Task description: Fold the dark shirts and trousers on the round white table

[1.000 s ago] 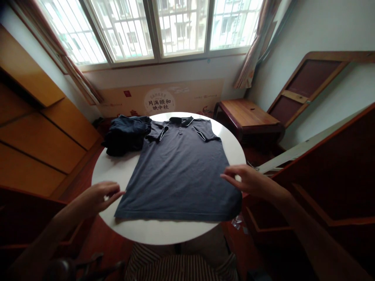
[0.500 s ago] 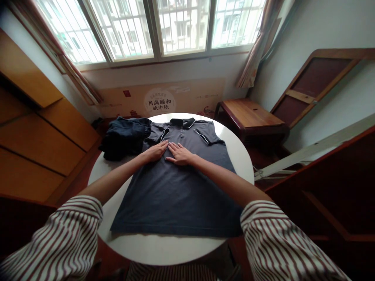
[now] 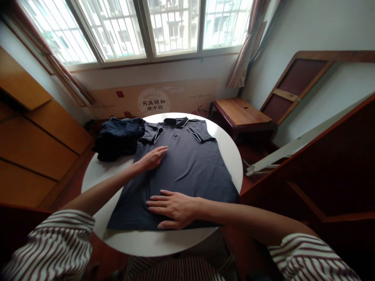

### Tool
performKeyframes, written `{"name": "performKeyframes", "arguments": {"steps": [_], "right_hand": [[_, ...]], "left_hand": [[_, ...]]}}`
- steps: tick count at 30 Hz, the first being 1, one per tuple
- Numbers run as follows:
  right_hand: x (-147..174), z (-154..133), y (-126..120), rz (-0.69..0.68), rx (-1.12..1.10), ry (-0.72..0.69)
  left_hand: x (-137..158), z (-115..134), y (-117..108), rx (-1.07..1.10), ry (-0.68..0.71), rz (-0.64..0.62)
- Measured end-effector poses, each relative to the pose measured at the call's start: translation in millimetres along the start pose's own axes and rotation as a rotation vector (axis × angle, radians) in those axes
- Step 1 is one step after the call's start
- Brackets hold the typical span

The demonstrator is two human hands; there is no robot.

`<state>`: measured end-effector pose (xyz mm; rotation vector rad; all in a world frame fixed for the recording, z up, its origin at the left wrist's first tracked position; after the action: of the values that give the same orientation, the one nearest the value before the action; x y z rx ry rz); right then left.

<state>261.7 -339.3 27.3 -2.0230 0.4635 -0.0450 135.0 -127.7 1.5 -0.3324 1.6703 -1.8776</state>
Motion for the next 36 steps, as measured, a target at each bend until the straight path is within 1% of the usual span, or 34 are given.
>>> {"name": "performKeyframes", "arguments": {"steps": [2, 3, 5, 7, 8, 10, 12, 14, 16, 19, 22, 24, 27, 30, 33, 35, 36], "right_hand": [[1.1, 8.1, -11.5, 0.016, -0.024, 0.002], [1.1, 17.3, -19.8, 0.047, -0.018, 0.024], [-1.0, 45.2, -39.2, 0.151, 0.030, 0.112], [-7.0, 81.1, -56.8, 0.243, 0.096, 0.213], [-12.0, 99.9, -63.1, 0.260, 0.124, 0.252], [-25.5, 134.8, -70.7, 0.259, 0.171, 0.317], [-41.1, 161.9, -71.8, 0.222, 0.207, 0.354], [-54.5, 180.1, -68.2, 0.157, 0.251, 0.400], [-62.5, 191.0, -62.8, 0.100, 0.310, 0.457], [-64.9, 198.1, -56.4, 0.079, 0.384, 0.491], [-63.0, 200.4, -53.4, 0.079, 0.410, 0.479], [-62.3, 201.2, -53.0, 0.073, 0.416, 0.477], [-62.3, 201.4, -52.9, 0.069, 0.422, 0.479], [-61.5, 200.6, -53.5, 0.074, 0.415, 0.485], [-62.8, 197.9, -56.1, 0.079, 0.398, 0.490], [-68.0, 194.6, -58.5, 0.073, 0.386, 0.522], [-72.6, 191.9, -59.4, 0.071, 0.379, 0.539]], "left_hand": [[40.0, 12.8, -0.2, 0.018, -0.024, -0.002], [62.0, 16.2, -0.9, 0.012, -0.057, -0.014], [105.2, 19.8, -5.4, -0.021, -0.141, -0.018], [143.2, 24.3, -15.0, -0.065, -0.203, 0.021], [159.2, 28.8, -21.4, -0.082, -0.218, 0.053], [184.9, 44.1, -35.1, -0.089, -0.197, 0.098], [202.5, 66.3, -45.9, -0.051, -0.095, 0.074], [214.4, 88.8, -52.2, -0.013, 0.029, 0.015], [222.4, 104.2, -55.0, -0.024, 0.098, 0.000], [231.1, 113.1, -54.3, -0.128, 0.166, 0.029], [238.2, 113.7, -50.6, -0.211, 0.244, -0.027], [241.9, 111.4, -50.1, -0.225, 0.215, -0.063], [249.3, 109.3, -52.5, -0.240, 0.138, -0.078], [261.8, 114.7, -56.5, -0.283, 0.176, -0.074], [273.4, 122.4, -59.4, -0.295, 0.215, -0.034], [275.7, 122.6, -58.6, -0.267, 0.164, 0.017], [275.1, 120.0, -57.6, -0.247, 0.105, 0.060]]}}
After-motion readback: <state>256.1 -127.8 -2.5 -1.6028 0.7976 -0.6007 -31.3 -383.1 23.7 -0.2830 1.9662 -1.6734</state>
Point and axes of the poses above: each hand's wrist, its own x-axis away from the middle knuckle, its own y-axis out of the palm, z = x × y, the point moved 3 cm from there along -x, towards the middle knuckle, and after that the axes turned 3 degrees about x, right-handed, at the moved point
